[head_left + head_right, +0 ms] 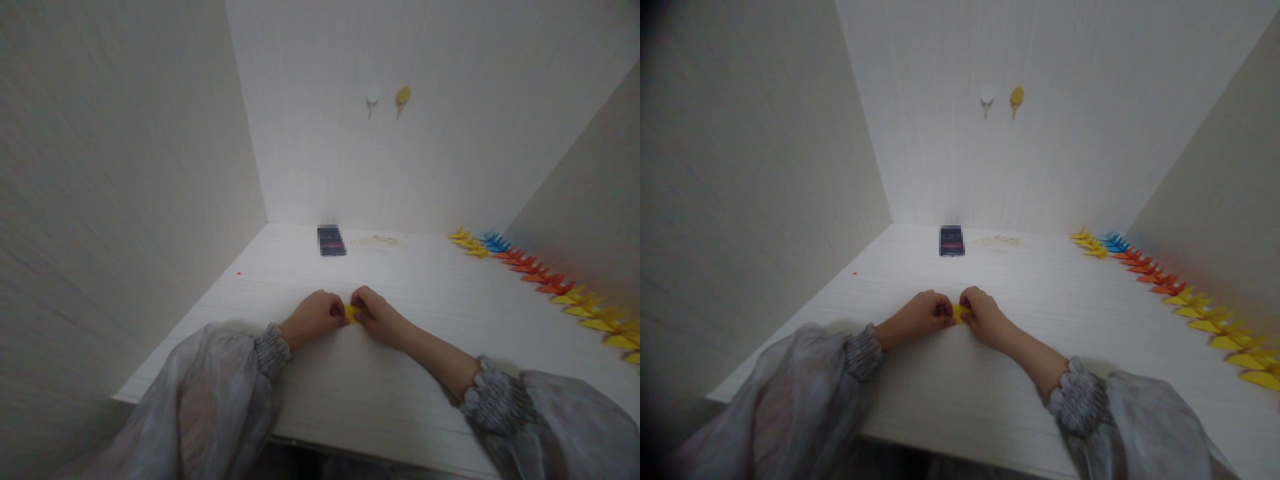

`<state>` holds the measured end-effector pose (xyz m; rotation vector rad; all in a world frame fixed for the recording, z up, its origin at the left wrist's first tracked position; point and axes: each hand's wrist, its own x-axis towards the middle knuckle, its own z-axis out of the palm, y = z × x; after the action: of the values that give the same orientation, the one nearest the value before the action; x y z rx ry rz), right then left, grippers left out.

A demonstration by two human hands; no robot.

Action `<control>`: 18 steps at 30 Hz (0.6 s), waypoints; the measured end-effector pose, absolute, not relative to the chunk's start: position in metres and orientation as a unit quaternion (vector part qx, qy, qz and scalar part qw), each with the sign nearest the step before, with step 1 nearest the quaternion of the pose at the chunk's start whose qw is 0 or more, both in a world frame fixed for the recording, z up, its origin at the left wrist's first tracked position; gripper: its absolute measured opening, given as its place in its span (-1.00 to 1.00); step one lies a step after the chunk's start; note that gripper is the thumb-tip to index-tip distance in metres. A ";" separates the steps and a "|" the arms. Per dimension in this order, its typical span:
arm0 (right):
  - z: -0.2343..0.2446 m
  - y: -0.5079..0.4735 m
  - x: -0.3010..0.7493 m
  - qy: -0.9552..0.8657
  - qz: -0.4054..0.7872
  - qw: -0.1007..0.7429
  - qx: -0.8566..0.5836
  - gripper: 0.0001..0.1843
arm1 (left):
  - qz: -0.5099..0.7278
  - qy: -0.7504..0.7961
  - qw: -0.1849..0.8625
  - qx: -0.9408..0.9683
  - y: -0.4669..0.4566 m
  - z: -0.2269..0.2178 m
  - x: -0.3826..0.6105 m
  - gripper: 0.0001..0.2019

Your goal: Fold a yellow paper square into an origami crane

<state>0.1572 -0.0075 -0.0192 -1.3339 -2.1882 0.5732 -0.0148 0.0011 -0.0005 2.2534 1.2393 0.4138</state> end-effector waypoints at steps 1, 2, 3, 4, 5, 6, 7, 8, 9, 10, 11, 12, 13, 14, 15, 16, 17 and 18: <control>-0.020 -0.007 0.158 -0.802 0.221 0.263 -0.489 -0.81 | 0.151 0.461 0.265 0.833 0.001 -0.001 -0.015 -0.79; -0.021 -0.006 0.158 -0.797 0.229 0.270 -0.489 -0.82 | 0.150 0.464 0.264 0.832 0.002 -0.001 -0.015 -0.78; -0.022 -0.006 0.158 -0.793 0.234 0.275 -0.491 -0.83 | 0.149 0.466 0.263 0.831 0.002 -0.002 -0.015 -0.78; -0.022 -0.006 0.158 -0.790 0.236 0.276 -0.495 -0.86 | 0.149 0.466 0.264 0.831 0.002 -0.002 -0.015 -0.78; -0.022 -0.006 0.158 -0.788 0.232 0.274 -0.500 -0.90 | 0.151 0.465 0.265 0.831 0.002 -0.002 -0.015 -0.77; -0.022 -0.007 0.158 -0.789 0.224 0.270 -0.504 -0.95 | 0.153 0.463 0.267 0.831 0.002 -0.002 -0.015 -0.77; -0.021 -0.008 0.157 -0.791 0.214 0.266 -0.508 -0.96 | 0.157 0.461 0.268 0.832 0.002 -0.002 -0.015 -0.77; -0.020 -0.008 0.156 -0.793 0.203 0.262 -0.510 -0.92 | 0.159 0.459 0.269 0.832 0.001 -0.001 -0.015 -0.77; -0.019 -0.009 0.156 -0.798 0.191 0.261 -0.509 -0.89 | 0.161 0.458 0.270 0.831 0.001 0.000 -0.014 -0.77; -0.018 -0.010 0.155 -0.803 0.181 0.261 -0.504 -0.88 | 0.161 0.459 0.272 0.830 0.001 0.001 -0.014 -0.77; -0.018 -0.010 0.155 -0.808 0.174 0.261 -0.499 -0.87 | 0.160 0.460 0.276 0.829 0.000 0.002 -0.014 -0.78; -0.017 -0.010 0.155 -0.812 0.171 0.259 -0.494 -0.86 | 0.157 0.461 0.281 0.827 0.000 0.003 -0.013 -0.78; -0.017 -0.009 0.155 -0.815 0.169 0.257 -0.490 -0.86 | 0.154 0.462 0.286 0.825 0.001 0.003 -0.013 -0.78; -0.017 -0.009 0.155 -0.818 0.170 0.255 -0.488 -0.85 | 0.151 0.463 0.290 0.824 0.001 0.003 -0.013 -0.79; -0.017 -0.009 0.155 -0.819 0.171 0.254 -0.485 -0.84 | 0.150 0.462 0.295 0.823 0.001 0.003 -0.013 -0.79; -0.017 -0.009 0.155 -0.820 0.173 0.253 -0.483 -0.84 | 0.148 0.460 0.300 0.822 0.002 0.002 -0.013 -0.80; -0.017 -0.008 0.155 -0.821 0.174 0.253 -0.481 -0.83 | 0.146 0.458 0.306 0.822 0.002 0.001 -0.014 -0.80; -0.017 -0.008 0.155 -0.822 0.175 0.253 -0.479 -0.84 | 0.145 0.454 0.310 0.822 0.003 0.000 -0.015 -0.80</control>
<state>0.1554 -0.0083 -0.0173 -1.3016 -2.2348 0.4752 -0.0147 0.0025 0.0001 2.1718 1.2000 0.3822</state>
